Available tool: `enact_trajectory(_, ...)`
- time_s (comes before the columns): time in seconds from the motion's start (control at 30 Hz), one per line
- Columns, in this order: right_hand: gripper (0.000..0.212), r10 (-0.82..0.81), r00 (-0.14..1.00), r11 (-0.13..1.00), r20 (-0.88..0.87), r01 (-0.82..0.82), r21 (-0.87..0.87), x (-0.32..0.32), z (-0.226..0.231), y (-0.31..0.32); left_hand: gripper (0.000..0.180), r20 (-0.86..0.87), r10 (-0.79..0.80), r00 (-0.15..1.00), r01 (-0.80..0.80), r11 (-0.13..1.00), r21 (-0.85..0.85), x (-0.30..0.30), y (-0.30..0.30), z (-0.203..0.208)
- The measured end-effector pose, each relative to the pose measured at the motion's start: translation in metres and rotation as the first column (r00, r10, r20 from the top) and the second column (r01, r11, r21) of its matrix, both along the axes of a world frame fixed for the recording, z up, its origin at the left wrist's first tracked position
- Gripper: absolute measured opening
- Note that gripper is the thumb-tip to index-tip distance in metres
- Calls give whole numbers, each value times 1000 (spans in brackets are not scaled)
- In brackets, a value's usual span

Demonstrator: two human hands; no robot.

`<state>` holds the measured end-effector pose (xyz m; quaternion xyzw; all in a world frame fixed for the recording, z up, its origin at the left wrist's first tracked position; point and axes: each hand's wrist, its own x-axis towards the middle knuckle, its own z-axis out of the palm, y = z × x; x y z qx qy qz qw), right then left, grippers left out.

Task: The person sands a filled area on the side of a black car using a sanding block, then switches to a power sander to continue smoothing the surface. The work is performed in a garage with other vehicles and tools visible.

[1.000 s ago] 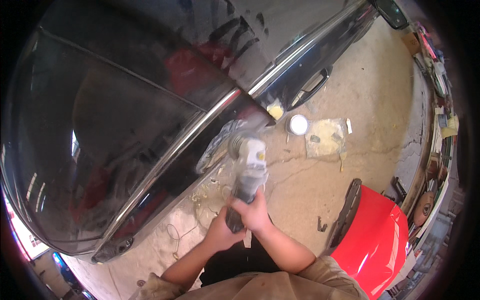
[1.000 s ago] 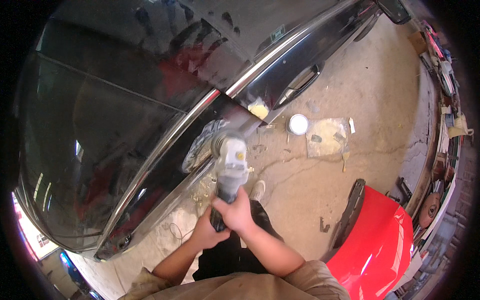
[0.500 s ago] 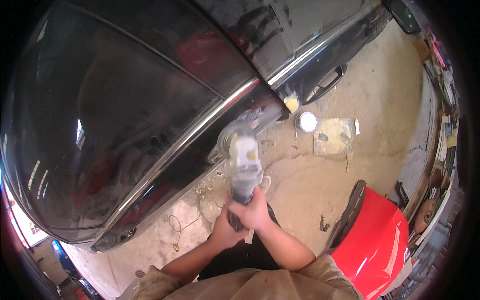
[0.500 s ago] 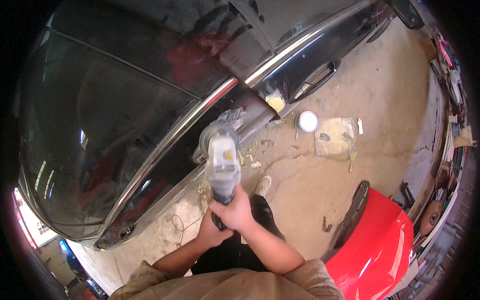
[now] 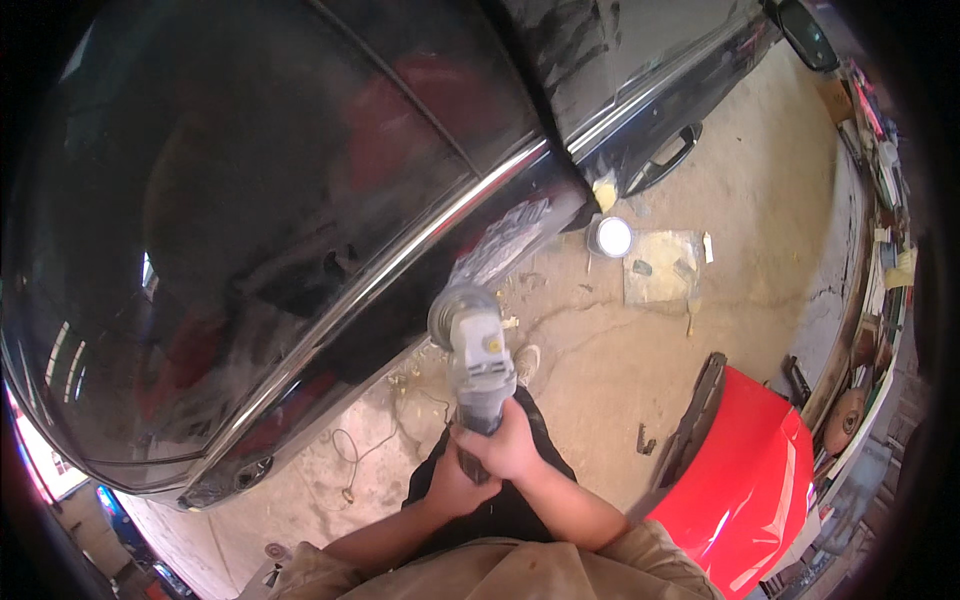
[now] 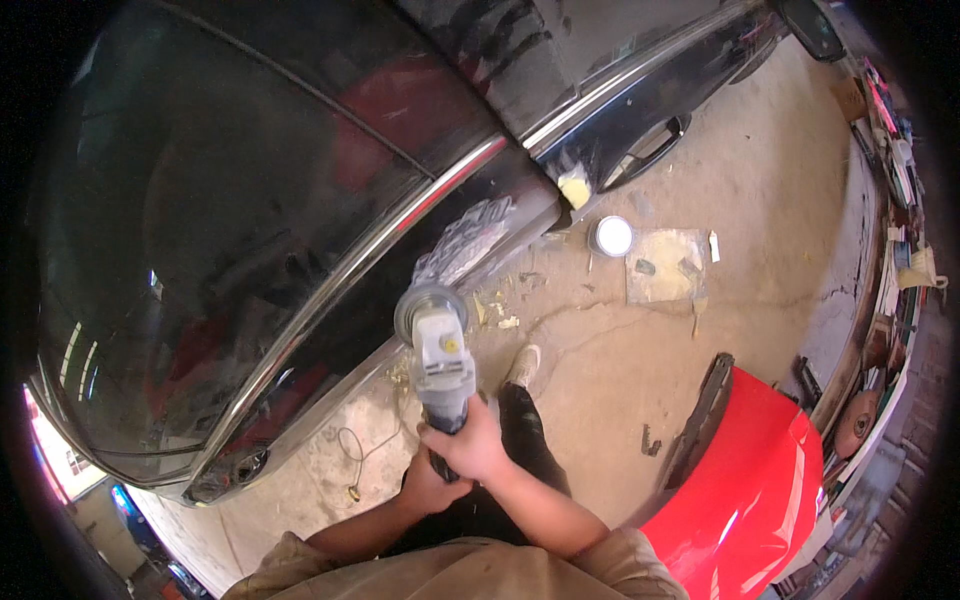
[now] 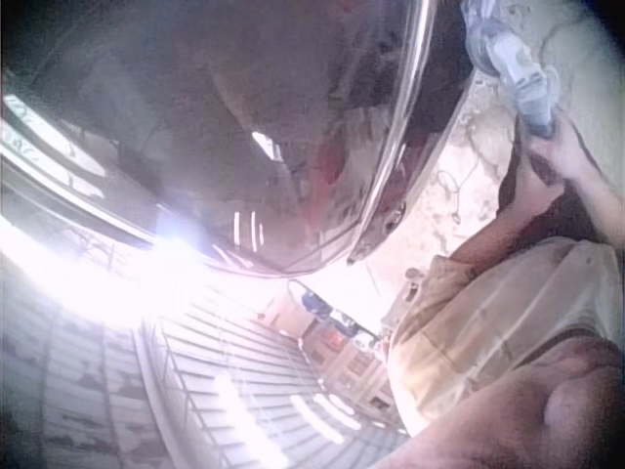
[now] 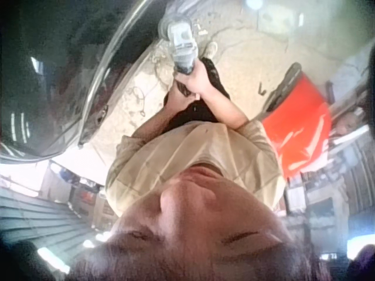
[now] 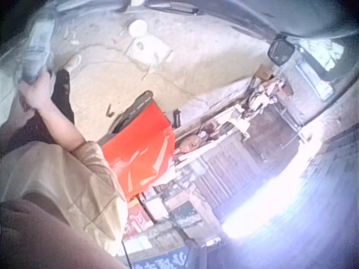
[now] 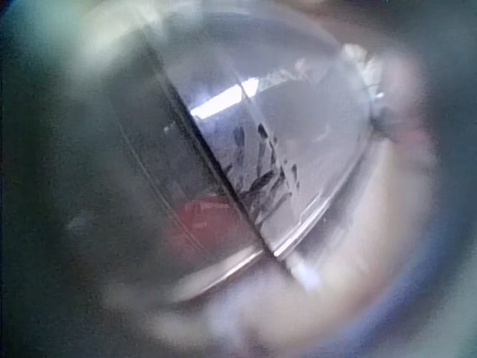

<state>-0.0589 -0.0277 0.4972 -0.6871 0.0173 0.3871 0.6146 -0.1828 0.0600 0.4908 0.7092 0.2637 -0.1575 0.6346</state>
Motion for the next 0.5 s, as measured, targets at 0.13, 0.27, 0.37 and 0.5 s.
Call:
enact_trajectory(0.13, 53, -68, 998, 998, -9, 68, -2, -6, -5, 5, 83, -37, 26, 999, -27, 999, -29, -5, 8, -6)
enact_trajectory(0.27, 59, -9, 996, 1000, -92, 7, -18, -16, -3, 7, 84, -26, 32, 999, -32, 999, -33, -14, 10, -5)
enact_trajectory(0.37, 61, -85, 992, 996, -98, 87, 13, -18, -4, 9, 77, 57, 11, 998, -15, 997, 76, -17, 15, -4)
enact_trajectory(0.5, 54, -58, 997, 997, -44, 56, -44, -26, -6, 11, 76, 66, 10, 998, -13, 999, 39, -20, 15, -1)
